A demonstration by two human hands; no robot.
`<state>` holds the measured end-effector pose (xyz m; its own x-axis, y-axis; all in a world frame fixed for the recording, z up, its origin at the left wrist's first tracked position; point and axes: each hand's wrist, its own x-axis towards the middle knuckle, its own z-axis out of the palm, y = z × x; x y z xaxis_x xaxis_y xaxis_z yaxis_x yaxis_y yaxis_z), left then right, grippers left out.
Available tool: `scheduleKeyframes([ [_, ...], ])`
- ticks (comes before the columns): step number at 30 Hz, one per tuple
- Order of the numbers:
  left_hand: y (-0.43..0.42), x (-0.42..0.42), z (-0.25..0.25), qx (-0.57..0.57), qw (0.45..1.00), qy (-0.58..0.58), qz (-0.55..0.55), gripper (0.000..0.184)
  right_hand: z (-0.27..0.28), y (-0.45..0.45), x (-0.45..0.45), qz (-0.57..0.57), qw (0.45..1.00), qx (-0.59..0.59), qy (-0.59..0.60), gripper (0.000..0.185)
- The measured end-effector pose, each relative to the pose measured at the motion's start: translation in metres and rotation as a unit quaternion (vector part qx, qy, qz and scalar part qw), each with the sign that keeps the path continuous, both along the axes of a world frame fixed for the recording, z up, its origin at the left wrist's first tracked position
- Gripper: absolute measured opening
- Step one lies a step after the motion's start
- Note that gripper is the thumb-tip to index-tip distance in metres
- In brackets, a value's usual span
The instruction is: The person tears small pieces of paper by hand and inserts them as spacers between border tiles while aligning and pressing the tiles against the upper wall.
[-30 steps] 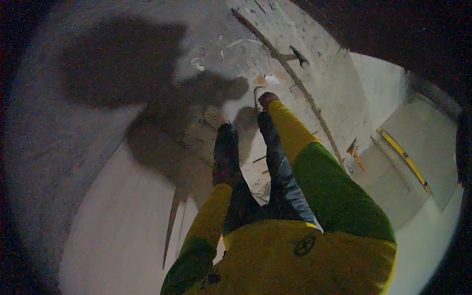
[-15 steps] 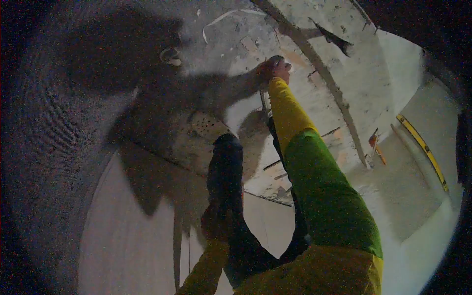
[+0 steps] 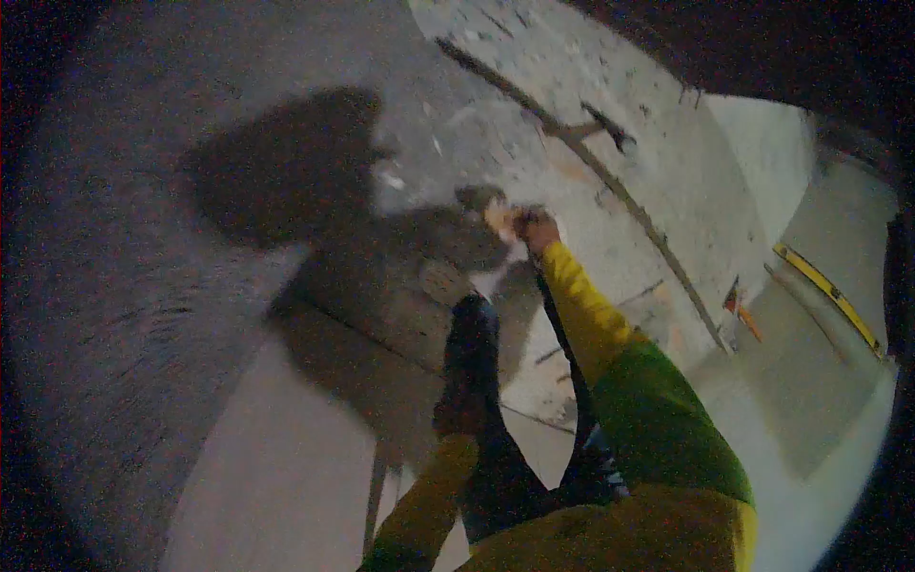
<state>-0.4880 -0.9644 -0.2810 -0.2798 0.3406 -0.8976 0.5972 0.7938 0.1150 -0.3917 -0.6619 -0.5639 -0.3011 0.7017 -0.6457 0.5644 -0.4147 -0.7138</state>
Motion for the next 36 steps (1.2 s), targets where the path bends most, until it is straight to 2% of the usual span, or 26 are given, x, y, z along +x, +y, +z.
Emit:
scheduleKeyframes([
  [2,0.019,-0.020,0.003,0.039,0.998,-0.022,0.034,0.046,0.042,-0.017,-0.002,0.241,0.969,0.051,-0.018,0.025],
  [3,0.028,-0.032,0.006,0.061,0.996,-0.038,0.055,0.046,0.103,-0.017,-0.021,0.385,0.917,-0.047,-0.098,0.024],
  [5,0.047,-0.059,0.013,0.110,0.985,-0.063,0.119,0.045,0.203,-0.034,-0.053,0.330,0.934,-0.136,-0.016,0.028],
  [7,0.068,-0.096,0.029,0.171,0.959,-0.083,0.209,0.045,0.251,-0.044,-0.080,0.370,0.902,-0.219,0.037,0.017],
  [8,0.080,-0.112,0.044,0.197,0.938,-0.101,0.267,0.044,0.241,-0.055,-0.073,0.123,0.834,-0.437,0.313,0.019],
  [9,0.088,-0.129,0.058,0.223,0.907,-0.127,0.335,0.044,0.254,-0.048,-0.090,0.332,0.860,-0.231,0.311,0.021],
  [10,0.090,-0.160,0.071,0.238,0.870,-0.160,0.401,0.044,0.265,-0.042,-0.108,0.473,0.836,0.020,0.279,0.022],
  [11,0.096,-0.188,0.088,0.236,0.821,-0.214,0.474,0.044,0.297,-0.031,-0.131,0.552,0.764,0.250,0.222,0.021],
  [12,0.100,-0.211,0.105,0.232,0.763,-0.279,0.535,0.044,0.336,-0.019,-0.164,0.572,0.740,0.269,0.232,0.021],
  [14,0.097,-0.243,0.136,0.204,0.627,-0.425,0.620,0.047,0.425,-0.013,-0.223,0.411,0.899,-0.049,0.146,0.014],
  [15,0.100,-0.224,0.144,0.174,0.556,-0.499,0.642,0.049,0.411,-0.009,-0.211,0.419,0.896,-0.040,0.142,0.014],
  [16,0.097,-0.209,0.162,0.286,0.623,-0.492,0.536,0.047,0.395,-0.010,-0.176,0.450,0.870,0.099,0.174,0.011],
  [18,0.092,-0.182,0.196,0.508,0.702,-0.374,0.331,0.045,0.431,-0.015,-0.170,0.412,0.884,0.126,0.179,0.009],
  [19,0.098,-0.191,0.208,0.456,0.667,-0.378,0.451,0.039,0.473,-0.020,-0.187,0.345,0.925,0.019,0.160,0.010],
  [20,0.106,-0.190,0.228,0.393,0.624,-0.376,0.561,0.034,0.474,-0.020,-0.179,0.347,0.924,0.027,0.160,0.010],
  [21,0.113,-0.190,0.260,0.398,0.620,-0.380,0.559,0.034,0.453,-0.019,-0.186,0.352,0.899,0.116,0.233,0.011],
  [22,0.113,-0.193,0.309,0.440,0.727,-0.189,0.492,0.033,0.466,-0.023,-0.191,0.353,0.880,0.164,0.271,0.012],
  [23,0.112,-0.188,0.339,0.459,0.791,0.011,0.405,0.033,0.479,-0.026,-0.196,0.352,0.859,0.213,0.306,0.012],
  [25,0.109,-0.194,0.315,0.484,0.809,0.073,0.326,0.033,0.587,-0.032,-0.203,0.556,0.704,0.427,0.113,0.019],
  [26,0.108,-0.194,0.305,0.498,0.820,0.140,0.244,0.034,0.604,-0.030,-0.207,0.596,0.680,0.425,0.037,0.024],
  [27,0.105,-0.193,0.307,0.501,0.818,0.139,0.246,0.034,0.600,-0.026,-0.214,0.598,0.677,0.428,0.035,0.024],
  [28,0.103,-0.194,0.309,0.530,0.799,0.112,0.262,0.032,0.598,-0.023,-0.223,0.532,0.818,0.175,0.133,0.026],
  [30,0.095,-0.181,0.333,0.558,0.777,0.085,0.280,0.031,0.617,-0.019,-0.219,0.386,0.855,-0.192,0.291,0.025],
  [32,0.092,-0.175,0.379,0.620,0.717,0.096,0.305,0.027,0.660,-0.030,-0.221,0.369,0.874,-0.167,0.268,0.024],
  [34,0.088,-0.185,0.381,0.606,0.716,0.094,0.334,0.027,0.687,-0.036,-0.226,0.351,0.892,-0.142,0.247,0.023],
  [36,0.085,-0.197,0.395,0.535,0.742,0.053,0.401,0.023,0.703,-0.037,-0.232,0.487,0.839,-0.003,0.244,0.021],
])
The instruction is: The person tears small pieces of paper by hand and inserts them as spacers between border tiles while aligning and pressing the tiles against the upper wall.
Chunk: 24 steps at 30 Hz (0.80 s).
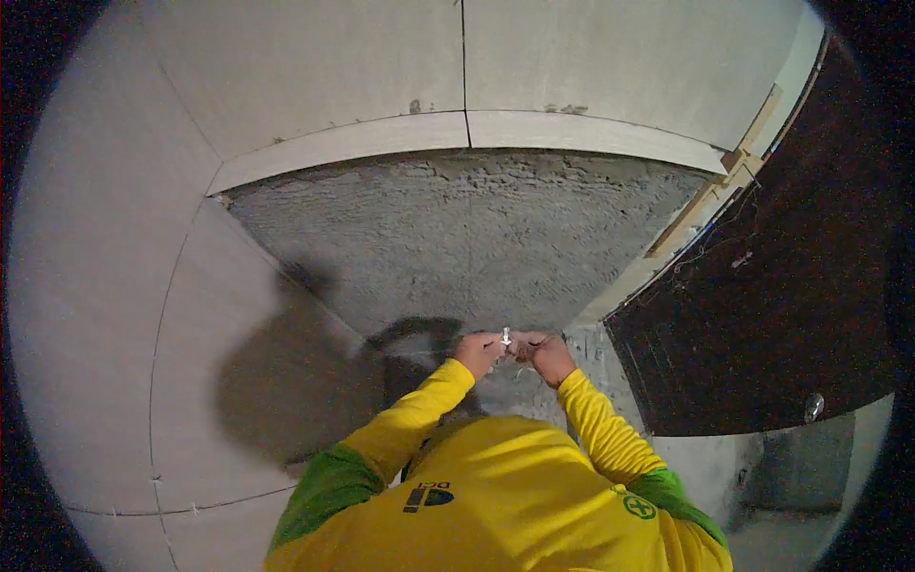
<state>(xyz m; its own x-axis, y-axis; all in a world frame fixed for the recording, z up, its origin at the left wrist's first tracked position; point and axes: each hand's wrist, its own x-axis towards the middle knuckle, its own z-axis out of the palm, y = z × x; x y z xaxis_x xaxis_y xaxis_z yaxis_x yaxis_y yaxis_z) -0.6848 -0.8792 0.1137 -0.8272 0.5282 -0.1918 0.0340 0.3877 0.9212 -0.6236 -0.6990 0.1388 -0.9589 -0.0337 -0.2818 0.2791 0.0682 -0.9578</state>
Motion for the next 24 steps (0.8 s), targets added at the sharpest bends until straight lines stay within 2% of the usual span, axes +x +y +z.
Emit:
scheduleKeyframes([
  [1,-0.001,-0.003,-0.004,0.002,1.000,0.000,-0.003,0.023,0.003,0.002,-0.005,-0.003,1.000,0.002,0.000,0.021],
  [3,-0.003,-0.010,-0.015,0.104,0.994,-0.022,0.016,0.018,0.005,0.004,-0.012,0.038,0.992,0.123,0.014,0.019],
  [4,-0.005,-0.006,0.028,0.076,0.996,-0.053,0.014,0.015,0.010,0.003,-0.012,0.035,0.992,0.124,0.013,0.019],
  [5,-0.008,-0.009,0.040,0.076,0.996,-0.052,0.011,0.015,0.017,0.000,-0.012,0.024,0.991,0.125,0.049,0.017],
  [7,-0.012,-0.014,0.050,0.025,0.997,-0.073,-0.013,0.016,0.017,-0.001,-0.014,-0.001,0.989,0.127,0.081,0.015],
  [9,-0.015,-0.024,0.038,0.052,0.991,-0.108,-0.056,0.016,0.009,0.007,-0.020,0.044,0.959,0.192,0.206,0.014],
  [10,-0.014,-0.026,0.037,0.076,0.983,-0.144,-0.084,0.017,0.016,0.007,-0.019,0.029,0.958,0.198,0.203,0.014],
  [11,-0.011,-0.026,0.034,0.076,0.982,-0.143,-0.101,0.017,0.022,0.005,-0.020,0.035,0.971,0.189,0.140,0.015],
  [12,-0.008,-0.022,0.037,0.126,0.971,-0.198,-0.047,0.018,0.027,0.003,-0.018,0.041,0.981,0.175,0.076,0.016],
  [13,-0.007,-0.019,0.037,0.172,0.952,-0.253,0.007,0.020,0.033,0.000,-0.015,0.026,0.981,0.178,0.075,0.016],
  [15,-0.006,-0.024,0.016,0.199,0.936,-0.290,0.007,0.024,0.042,-0.005,-0.011,-0.011,0.949,0.277,0.151,0.016],
  [16,-0.005,-0.021,0.014,0.204,0.932,-0.298,0.031,0.025,0.028,-0.010,-0.014,-0.067,0.959,0.174,0.211,0.015],
  [17,-0.001,-0.021,0.012,0.209,0.927,-0.306,0.055,0.026,0.014,-0.007,-0.011,-0.079,0.958,0.177,0.209,0.015],
  [19,0.005,-0.019,0.017,0.191,0.929,-0.310,0.070,0.029,0.020,-0.010,-0.004,-0.041,0.895,0.346,0.277,0.024],
  [21,0.004,-0.027,-0.002,0.209,0.919,-0.322,0.090,0.030,0.023,-0.012,0.000,-0.018,0.903,0.360,0.234,0.026],
  [23,-0.001,-0.034,-0.009,0.199,0.907,-0.361,0.083,0.030,0.018,-0.016,0.003,0.035,0.865,0.388,0.317,0.024],
  [24,-0.001,-0.035,-0.005,0.190,0.894,-0.397,0.083,0.031,0.012,-0.015,0.004,0.031,0.865,0.389,0.315,0.024],
])
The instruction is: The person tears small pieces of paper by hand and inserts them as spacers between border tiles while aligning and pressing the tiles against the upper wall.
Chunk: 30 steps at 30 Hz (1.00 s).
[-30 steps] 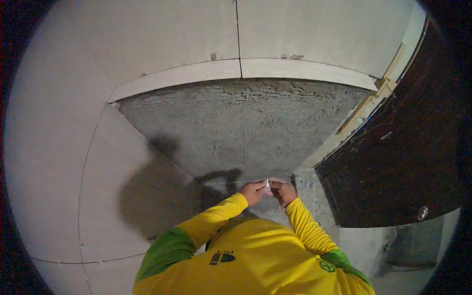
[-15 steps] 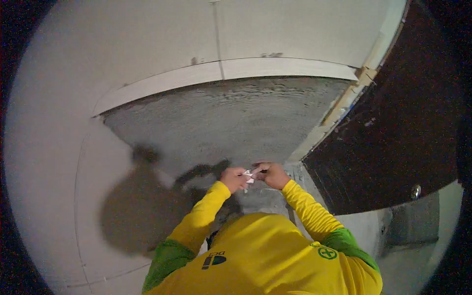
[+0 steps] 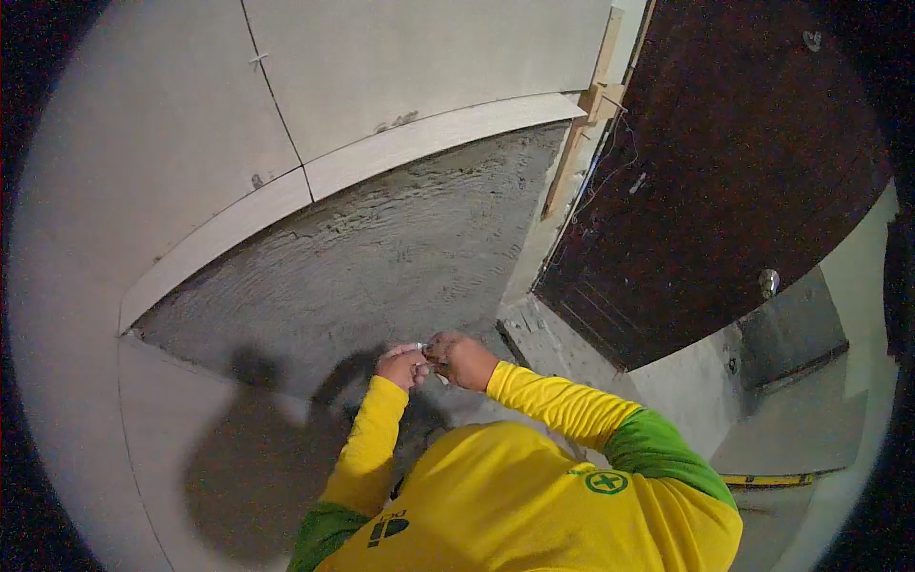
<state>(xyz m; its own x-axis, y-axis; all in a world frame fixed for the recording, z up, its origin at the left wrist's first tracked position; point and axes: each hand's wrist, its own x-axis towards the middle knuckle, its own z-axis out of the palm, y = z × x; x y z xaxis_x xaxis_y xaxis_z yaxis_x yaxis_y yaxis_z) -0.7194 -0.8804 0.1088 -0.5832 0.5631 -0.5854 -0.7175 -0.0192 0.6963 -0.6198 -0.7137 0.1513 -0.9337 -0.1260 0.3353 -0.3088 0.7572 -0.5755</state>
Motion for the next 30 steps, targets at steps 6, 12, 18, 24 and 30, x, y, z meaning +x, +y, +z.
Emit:
scheduleKeyframes([
  [6,0.001,0.020,0.038,0.052,0.994,0.067,-0.064,0.041,-0.004,0.026,-0.004,0.023,0.999,0.002,-0.045,0.025],
  [12,0.014,0.034,0.048,-0.070,0.926,0.371,-0.021,0.027,0.012,0.021,-0.010,-0.142,0.860,-0.410,-0.269,0.015],
  [18,0.012,0.033,0.052,-0.146,0.861,0.488,-0.012,0.026,0.007,0.012,-0.018,-0.149,0.707,-0.632,-0.281,0.013],
  [24,0.006,0.026,0.060,-0.143,0.751,0.644,0.018,0.026,0.016,0.001,-0.025,-0.131,0.733,-0.603,-0.288,0.018],
  [30,-0.003,0.003,0.056,-0.106,0.739,0.663,0.042,0.022,0.022,0.005,-0.034,-0.069,0.855,-0.452,-0.245,0.024],
])
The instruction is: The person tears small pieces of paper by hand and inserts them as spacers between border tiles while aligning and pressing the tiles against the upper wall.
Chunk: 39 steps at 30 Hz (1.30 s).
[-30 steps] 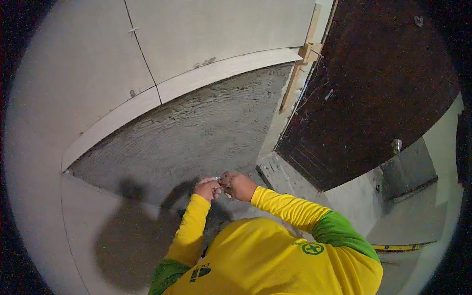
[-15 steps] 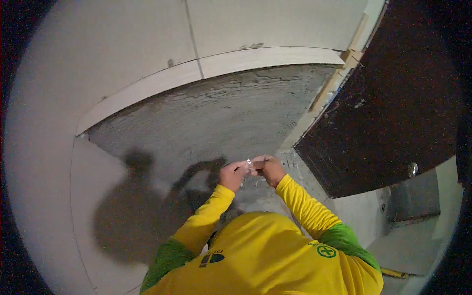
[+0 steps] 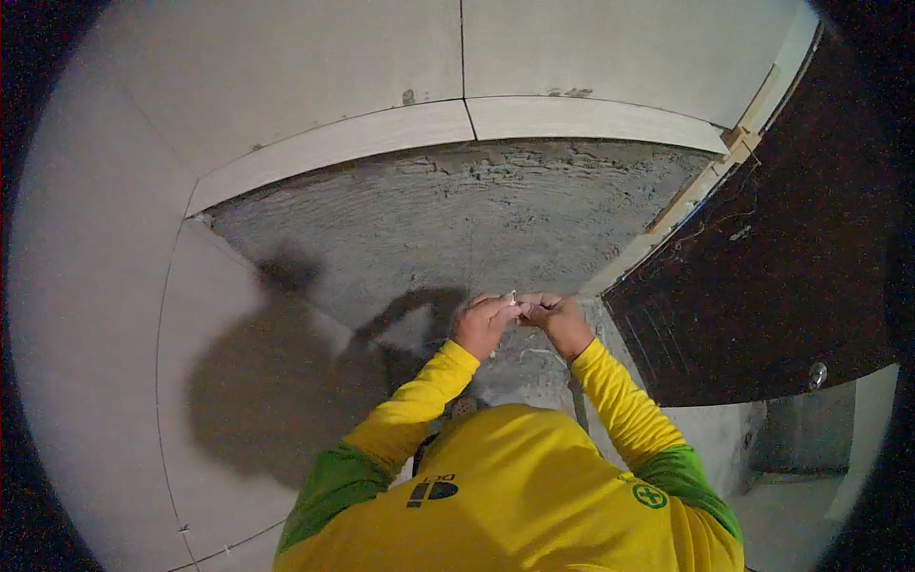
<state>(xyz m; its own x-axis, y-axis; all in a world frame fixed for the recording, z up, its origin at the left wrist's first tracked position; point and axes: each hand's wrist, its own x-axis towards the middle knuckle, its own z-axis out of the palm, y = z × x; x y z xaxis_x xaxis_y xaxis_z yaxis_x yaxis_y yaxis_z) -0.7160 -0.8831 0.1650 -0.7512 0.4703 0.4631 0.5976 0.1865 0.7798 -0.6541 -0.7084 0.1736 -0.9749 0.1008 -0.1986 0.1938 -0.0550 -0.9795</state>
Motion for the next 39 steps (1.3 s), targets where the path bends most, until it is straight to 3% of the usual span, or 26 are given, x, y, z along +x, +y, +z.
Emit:
scheduleKeyframes([
  [2,-0.005,-0.003,0.009,0.000,1.000,-0.030,0.007,0.020,0.015,-0.007,0.000,0.018,0.996,0.056,0.072,0.020],
  [8,-0.007,-0.009,0.013,0.043,0.993,-0.107,0.017,0.016,0.031,-0.023,-0.001,-0.003,0.976,0.215,0.044,0.023],
  [12,-0.005,-0.018,0.015,0.112,0.987,-0.116,0.023,0.023,0.024,-0.033,-0.007,-0.040,0.991,0.090,0.089,0.023],
  [14,-0.010,-0.018,0.021,0.082,0.992,-0.099,0.015,0.024,0.030,-0.037,-0.009,-0.029,0.994,0.034,0.104,0.021],
  [16,-0.014,-0.021,0.030,0.052,0.995,-0.081,0.006,0.025,0.038,-0.036,-0.009,-0.020,0.995,0.058,0.079,0.021],
  [18,-0.019,-0.023,0.035,-0.006,0.990,-0.139,-0.008,0.021,0.044,-0.037,-0.008,-0.010,0.995,0.079,0.053,0.021],
  [22,-0.029,-0.028,0.045,0.026,0.975,-0.207,-0.074,0.020,0.042,-0.039,-0.010,-0.037,0.993,0.104,0.045,0.023],
  [24,-0.031,-0.032,0.047,0.018,0.997,-0.056,-0.053,0.021,0.047,-0.043,-0.009,-0.052,0.990,0.120,0.048,0.023],
  [26,-0.031,-0.037,0.054,0.022,0.998,-0.051,-0.038,0.022,0.065,-0.055,-0.009,-0.084,0.965,0.237,0.080,0.030],
  [28,-0.030,-0.042,0.060,0.027,0.999,-0.044,-0.018,0.024,0.068,-0.053,-0.015,-0.077,0.959,0.249,0.113,0.030],
  [29,-0.030,-0.046,0.063,0.050,0.993,-0.106,-0.029,0.024,0.070,-0.050,-0.020,-0.070,0.951,0.260,0.149,0.030],
  [30,-0.030,-0.048,0.068,0.071,0.982,-0.169,-0.039,0.024,0.073,-0.047,-0.025,-0.066,0.952,0.260,0.150,0.030],
  [33,-0.027,-0.050,0.090,0.068,0.986,-0.150,0.001,0.027,0.087,-0.037,-0.042,-0.032,0.976,0.162,0.144,0.029],
  [35,-0.021,-0.055,0.107,0.120,0.978,-0.168,0.034,0.027,0.095,-0.031,-0.058,-0.068,0.976,0.110,0.176,0.027],
  [36,-0.022,-0.058,0.120,0.070,0.990,-0.003,0.119,0.027,0.101,-0.026,-0.066,-0.059,0.976,0.106,0.179,0.027],
  [37,-0.022,-0.060,0.135,0.014,0.967,0.162,0.199,0.026,0.107,-0.021,-0.075,-0.074,0.974,0.091,0.196,0.026],
  [38,-0.021,-0.065,0.154,0.008,0.965,0.163,0.207,0.026,0.112,-0.017,-0.081,-0.089,0.971,0.074,0.211,0.025],
  [39,-0.019,-0.070,0.176,-0.012,0.929,0.282,0.239,0.027,0.117,-0.015,-0.087,-0.082,0.972,0.067,0.212,0.025],
])
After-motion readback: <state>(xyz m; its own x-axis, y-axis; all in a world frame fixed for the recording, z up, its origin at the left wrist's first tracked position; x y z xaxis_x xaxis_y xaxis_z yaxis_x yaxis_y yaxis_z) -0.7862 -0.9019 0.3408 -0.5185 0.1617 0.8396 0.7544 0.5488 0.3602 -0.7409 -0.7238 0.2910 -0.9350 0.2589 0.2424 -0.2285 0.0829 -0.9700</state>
